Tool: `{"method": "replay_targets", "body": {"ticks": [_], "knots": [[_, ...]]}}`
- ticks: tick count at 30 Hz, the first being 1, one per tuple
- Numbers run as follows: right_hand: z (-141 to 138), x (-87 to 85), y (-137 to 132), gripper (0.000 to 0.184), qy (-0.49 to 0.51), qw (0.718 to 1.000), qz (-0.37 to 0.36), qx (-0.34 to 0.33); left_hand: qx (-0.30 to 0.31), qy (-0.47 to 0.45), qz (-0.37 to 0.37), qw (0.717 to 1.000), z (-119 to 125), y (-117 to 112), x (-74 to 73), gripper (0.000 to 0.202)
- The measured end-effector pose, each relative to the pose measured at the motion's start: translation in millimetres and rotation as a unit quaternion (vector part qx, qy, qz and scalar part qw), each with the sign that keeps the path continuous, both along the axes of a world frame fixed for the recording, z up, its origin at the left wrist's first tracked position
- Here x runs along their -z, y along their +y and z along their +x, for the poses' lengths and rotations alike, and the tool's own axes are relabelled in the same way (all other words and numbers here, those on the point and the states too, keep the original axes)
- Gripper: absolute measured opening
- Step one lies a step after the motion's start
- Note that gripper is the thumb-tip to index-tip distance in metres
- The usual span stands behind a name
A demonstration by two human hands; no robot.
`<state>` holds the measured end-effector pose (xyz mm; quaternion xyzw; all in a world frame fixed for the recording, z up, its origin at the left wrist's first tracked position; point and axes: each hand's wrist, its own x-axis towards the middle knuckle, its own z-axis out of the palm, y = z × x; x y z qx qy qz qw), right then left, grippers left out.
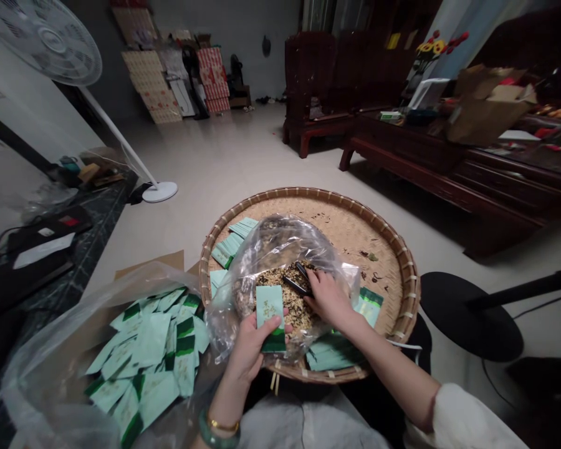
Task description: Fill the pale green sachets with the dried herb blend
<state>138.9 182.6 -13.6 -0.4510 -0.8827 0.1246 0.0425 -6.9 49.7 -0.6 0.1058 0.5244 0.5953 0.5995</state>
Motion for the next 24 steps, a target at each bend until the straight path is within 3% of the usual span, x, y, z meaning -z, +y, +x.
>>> {"method": "replay_targets", "body": {"ticks": [13,17,20,24], "knots": [[-12.1,1.6,0.2,0.060,-0.087,0.996,0.014,0.008,0.007,0.037,-0.016,0.999,-3.8,-6.4,-1.9,0.055],[8.0,-3.1,11.4,0.048,0.040,0.998,-0.043,0.006,0.014,0.034,-0.018,0.999,-4.4,-8.5,-4.4,0.057],[24.8,-4.4,17.1,0.041,0.197,0.971,-0.132,-0.013,0.017,0.035,-0.022,0.999,-5.1,-8.8,-5.3,0.058],[29.9,5.9,11.0,0.041,0.236,0.944,-0.232,-0.017,0.022,0.044,-0.018,0.999,-5.0,-7.9,-4.0,0.057]]}}
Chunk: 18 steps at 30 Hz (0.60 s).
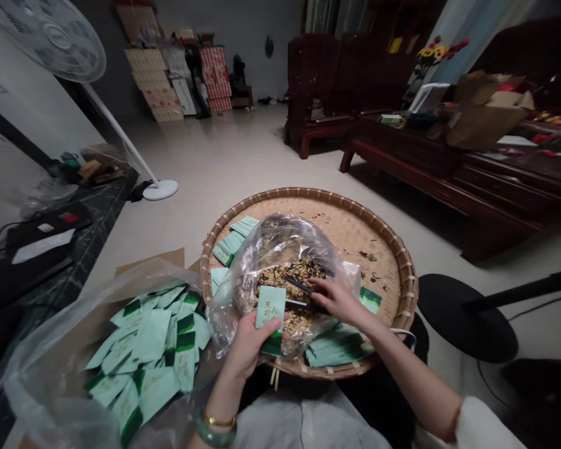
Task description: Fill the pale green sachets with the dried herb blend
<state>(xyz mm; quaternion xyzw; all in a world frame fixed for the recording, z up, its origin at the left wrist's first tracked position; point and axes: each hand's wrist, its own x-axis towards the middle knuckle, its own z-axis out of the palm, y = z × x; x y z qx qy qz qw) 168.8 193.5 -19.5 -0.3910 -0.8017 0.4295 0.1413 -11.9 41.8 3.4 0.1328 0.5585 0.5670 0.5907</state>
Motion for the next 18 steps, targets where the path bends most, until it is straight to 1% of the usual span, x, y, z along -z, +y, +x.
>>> {"method": "replay_targets", "body": {"ticks": [3,6,8,9,11,13,15,18], "knots": [[-2.7,9.7,-8.2,0.042,0.018,0.997,-0.071,0.008,0.003,-0.004,-0.002,1.000,0.0,-0.7,1.0,0.058],[-2.2,10.6,-14.6,0.034,0.016,0.997,-0.072,-0.015,-0.006,-0.008,-0.004,1.000,-0.4,-1.8,1.6,0.058],[0.0,4.8,-18.5,0.035,0.024,0.996,-0.083,-0.015,-0.008,-0.007,-0.007,1.000,-0.4,-1.8,1.5,0.058],[1.1,0.4,-20.4,0.039,0.036,0.993,-0.108,-0.008,-0.006,-0.006,-0.008,1.000,-0.3,-1.5,1.3,0.057],[2.8,-10.5,-23.9,0.050,0.060,0.981,-0.183,0.004,-0.002,-0.006,-0.008,1.000,0.0,-0.3,0.6,0.057],[3.0,-21.1,-26.6,0.057,0.076,0.969,-0.237,-0.001,0.003,-0.003,-0.008,1.000,0.5,1.2,-0.1,0.056],[1.9,-28.2,-28.5,0.059,0.093,0.969,-0.229,-0.004,0.008,0.001,-0.007,1.000,0.7,2.3,-0.6,0.056],[-1.2,-29.8,-31.0,0.066,0.112,0.975,-0.191,0.009,0.013,0.005,-0.011,1.000,0.8,2.2,-0.5,0.055]]}}
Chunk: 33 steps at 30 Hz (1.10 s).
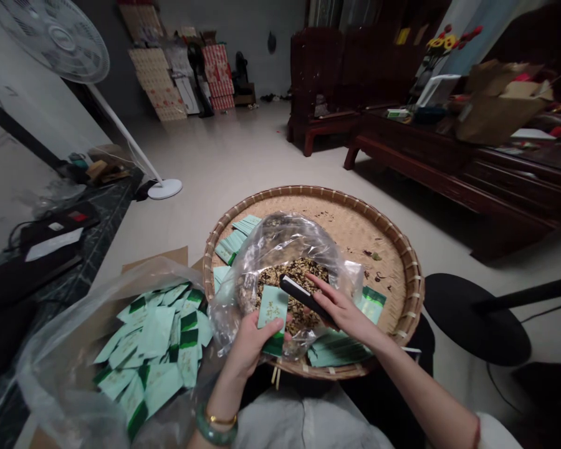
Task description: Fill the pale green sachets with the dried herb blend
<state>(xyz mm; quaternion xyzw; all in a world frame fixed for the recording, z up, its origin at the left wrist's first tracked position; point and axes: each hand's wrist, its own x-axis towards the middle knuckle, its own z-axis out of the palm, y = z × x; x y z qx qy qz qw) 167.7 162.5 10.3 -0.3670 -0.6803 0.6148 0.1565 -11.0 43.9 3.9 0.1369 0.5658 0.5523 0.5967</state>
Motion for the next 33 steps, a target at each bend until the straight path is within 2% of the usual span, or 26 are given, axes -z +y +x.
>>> {"method": "replay_targets", "body": {"ticks": [3,7,12,20,24,30,33], "knots": [[-3.6,3.0,-3.0,0.071,0.005,0.999,-0.007,-0.037,0.010,0.006,-0.004,1.000,0.0,-1.5,0.8,0.055],[-8.9,-0.9,-4.3,0.051,0.007,0.995,0.038,-0.097,0.047,0.035,0.001,0.998,0.4,-2.7,-0.4,0.050],[-15.4,-9.3,-0.5,0.045,-0.021,0.992,0.088,-0.089,0.077,0.048,-0.003,0.996,0.9,-3.0,-5.7,0.050],[-20.2,-9.0,-0.1,0.036,-0.023,0.991,0.098,-0.084,0.078,0.049,-0.006,0.996,-4.2,-3.3,-1.9,0.051],[-22.1,-7.2,-0.7,0.040,-0.024,0.996,0.059,-0.062,0.066,0.043,0.002,0.997,-6.3,-4.1,1.7,0.049],[-13.5,-7.3,6.8,0.049,-0.013,0.994,-0.096,-0.059,0.063,0.052,0.013,0.997,-11.8,-6.2,4.9,0.046],[-7.6,-6.1,9.7,0.050,-0.023,0.996,-0.084,-0.037,0.066,0.053,0.011,0.996,-12.8,-7.2,6.4,0.047]]}}
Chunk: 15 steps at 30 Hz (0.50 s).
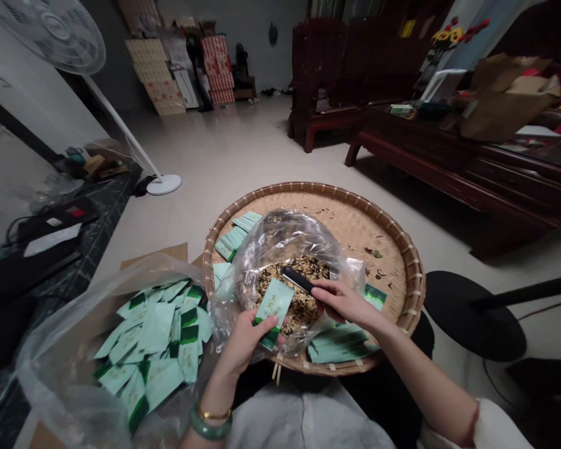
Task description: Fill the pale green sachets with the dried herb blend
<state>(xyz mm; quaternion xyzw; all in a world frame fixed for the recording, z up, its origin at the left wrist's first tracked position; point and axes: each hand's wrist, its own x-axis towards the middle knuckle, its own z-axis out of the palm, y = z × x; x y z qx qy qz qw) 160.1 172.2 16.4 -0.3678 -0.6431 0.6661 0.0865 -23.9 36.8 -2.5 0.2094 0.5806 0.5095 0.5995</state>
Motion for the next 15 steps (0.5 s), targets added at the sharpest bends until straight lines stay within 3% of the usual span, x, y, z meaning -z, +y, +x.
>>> {"method": "replay_targets", "body": {"ticks": [7,12,15], "knots": [[-6.6,-2.4,-5.0,0.031,0.018,0.978,0.204,-0.028,0.014,0.018,-0.001,1.000,3.3,2.4,-3.0,0.045],[-6.9,-1.2,-5.3,0.038,0.012,0.994,0.102,-0.036,0.016,0.028,-0.002,0.999,1.2,2.6,-2.2,0.043],[-5.9,0.9,-6.0,0.037,0.013,0.995,0.096,-0.037,0.012,0.029,-0.004,1.000,1.8,2.9,-2.3,0.043]]}}
